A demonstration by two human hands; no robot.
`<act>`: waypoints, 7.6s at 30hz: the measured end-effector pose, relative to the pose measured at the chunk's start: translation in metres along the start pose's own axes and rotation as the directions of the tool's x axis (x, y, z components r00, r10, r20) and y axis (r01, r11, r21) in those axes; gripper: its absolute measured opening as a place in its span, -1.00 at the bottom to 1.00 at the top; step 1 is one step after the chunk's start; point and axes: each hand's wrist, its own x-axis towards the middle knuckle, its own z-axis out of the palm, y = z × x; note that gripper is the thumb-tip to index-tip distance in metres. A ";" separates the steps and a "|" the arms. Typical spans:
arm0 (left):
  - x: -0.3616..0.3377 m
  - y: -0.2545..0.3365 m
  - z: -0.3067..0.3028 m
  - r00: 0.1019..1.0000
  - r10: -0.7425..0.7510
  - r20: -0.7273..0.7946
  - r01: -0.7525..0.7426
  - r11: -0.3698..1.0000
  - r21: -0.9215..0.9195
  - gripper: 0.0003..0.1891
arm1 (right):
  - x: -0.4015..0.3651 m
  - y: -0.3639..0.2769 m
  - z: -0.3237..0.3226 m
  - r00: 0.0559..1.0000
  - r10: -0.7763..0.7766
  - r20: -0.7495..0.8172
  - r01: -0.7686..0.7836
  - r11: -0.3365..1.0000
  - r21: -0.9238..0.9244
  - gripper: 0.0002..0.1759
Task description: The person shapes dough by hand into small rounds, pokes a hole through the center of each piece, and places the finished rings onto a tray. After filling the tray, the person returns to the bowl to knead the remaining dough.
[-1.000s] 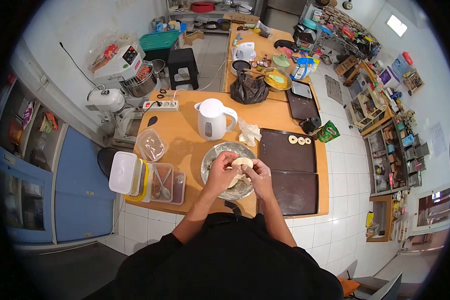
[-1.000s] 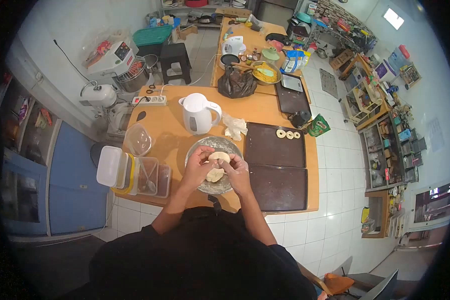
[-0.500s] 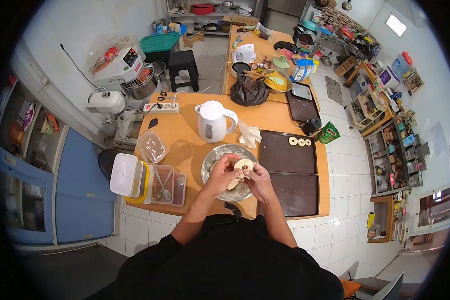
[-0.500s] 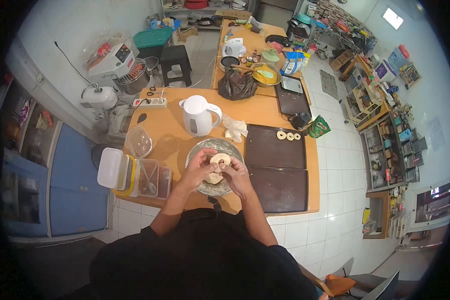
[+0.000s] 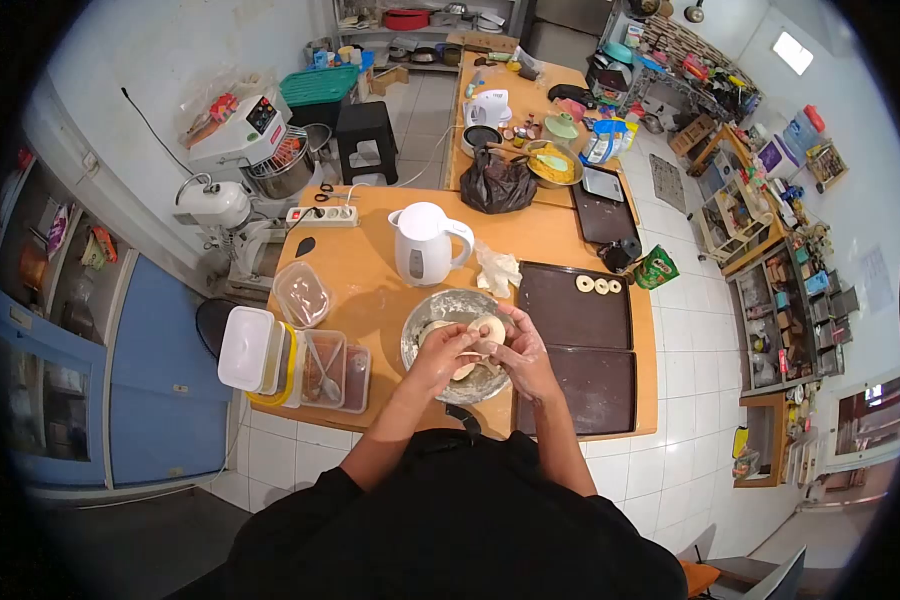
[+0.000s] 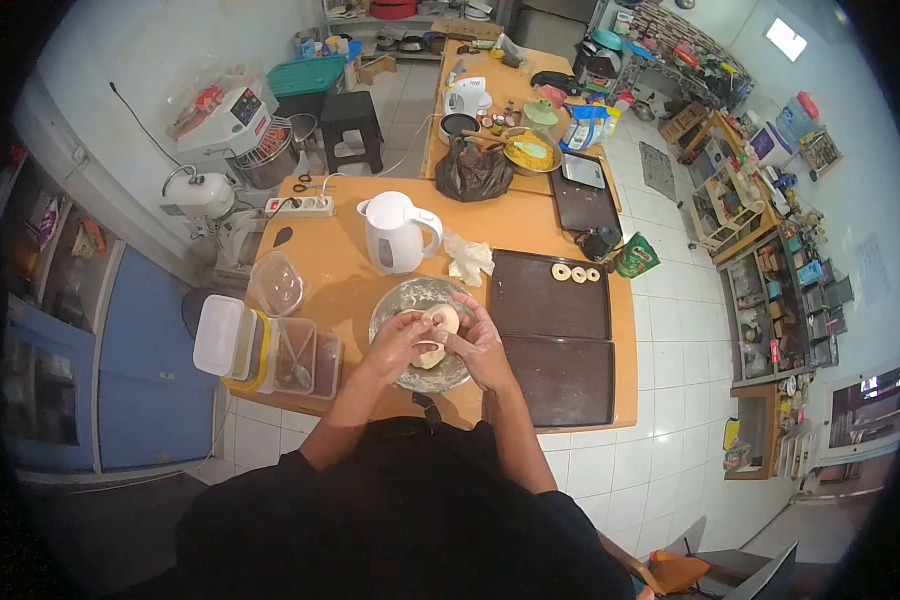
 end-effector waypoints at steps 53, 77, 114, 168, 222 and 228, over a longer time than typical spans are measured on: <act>-0.002 -0.005 0.005 0.948 0.272 -0.166 -0.259 0.961 0.099 -0.81 | 0.009 0.017 -0.007 0.980 0.196 0.014 -0.195 0.960 0.200 -0.72; -0.005 0.001 0.004 0.992 0.113 -0.053 -0.118 0.988 -0.102 -0.68 | 0.010 0.034 -0.019 0.992 0.122 0.006 -0.121 0.972 0.204 -0.77; -0.004 -0.006 -0.011 0.982 -0.054 0.179 0.110 0.941 -0.320 -0.68 | 0.009 0.036 -0.023 0.995 0.060 0.078 -0.087 0.903 0.421 -0.67; 0.009 -0.021 -0.011 0.995 -0.020 -0.102 -0.018 0.934 -0.356 -0.70 | 0.004 0.044 -0.012 0.978 0.197 -0.062 -0.172 0.942 0.288 -0.77; 0.123 -0.041 0.058 0.976 0.216 -0.033 -0.191 0.918 0.346 -0.67 | 0.028 0.010 -0.105 0.913 -0.106 -0.395 -0.004 0.964 -0.266 -0.61; 0.176 -0.062 0.072 0.968 0.246 -0.053 -0.218 0.925 0.313 -0.61 | 0.052 0.003 -0.144 0.885 -0.131 -0.447 -0.002 0.958 -0.285 -0.62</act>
